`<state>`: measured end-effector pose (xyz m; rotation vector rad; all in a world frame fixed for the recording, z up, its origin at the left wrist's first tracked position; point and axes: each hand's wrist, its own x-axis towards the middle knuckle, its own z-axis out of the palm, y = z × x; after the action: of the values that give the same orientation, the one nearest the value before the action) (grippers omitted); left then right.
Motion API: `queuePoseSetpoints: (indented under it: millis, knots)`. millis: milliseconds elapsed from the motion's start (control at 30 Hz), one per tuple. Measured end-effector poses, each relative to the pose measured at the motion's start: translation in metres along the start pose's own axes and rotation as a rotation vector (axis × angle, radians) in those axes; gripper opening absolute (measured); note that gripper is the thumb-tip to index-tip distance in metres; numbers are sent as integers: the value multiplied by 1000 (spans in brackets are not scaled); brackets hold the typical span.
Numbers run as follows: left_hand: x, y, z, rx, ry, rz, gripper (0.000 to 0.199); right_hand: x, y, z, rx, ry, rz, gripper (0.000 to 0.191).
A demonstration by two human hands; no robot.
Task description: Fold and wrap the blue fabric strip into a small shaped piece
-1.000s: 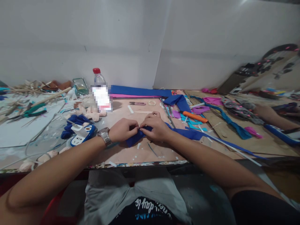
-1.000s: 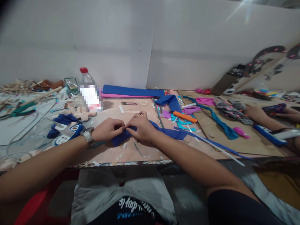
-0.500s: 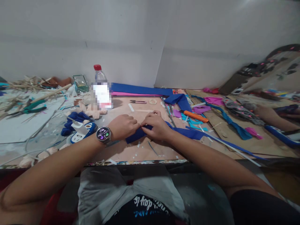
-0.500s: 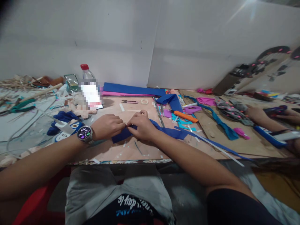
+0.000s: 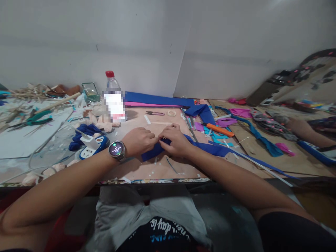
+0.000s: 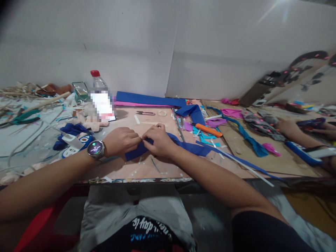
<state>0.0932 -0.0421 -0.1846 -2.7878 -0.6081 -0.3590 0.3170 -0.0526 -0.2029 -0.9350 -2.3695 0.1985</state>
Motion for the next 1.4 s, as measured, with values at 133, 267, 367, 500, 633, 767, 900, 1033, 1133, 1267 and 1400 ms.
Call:
queuePoseSetpoints:
  millis: [133,267,367,500,633,767,900,1033,1133,1267,1400]
  knots:
    - [0,1,-1,-33,29,-3,24,0,-1,0,13,-22,1,7]
    - [0,1,0,-4,22,-15,22,0,0,0,4,-22,3,6]
    - [0,1,0,32,25,-13,21,0,1,0,3,-5,0,5]
    - [0,0,1,64,48,6,21,0,2,0,1,4,-6,5]
    - [0,0,0,99,66,22,21,1,2,1,-13,23,-26,6]
    - [0,1,0,100,68,29,22,1,1,0,-13,21,-30,6]
    - [1,1,1,94,59,39,24,1,0,-1,-20,13,-33,5]
    - [1,1,1,89,52,45,23,0,1,-1,-17,16,-30,6]
    - [0,1,1,84,60,22,22,0,2,-1,-20,17,-25,7]
    - [0,2,1,82,48,13,20,1,2,0,-28,15,-26,6]
    - [1,2,1,84,47,7,20,1,1,0,-31,13,-30,5]
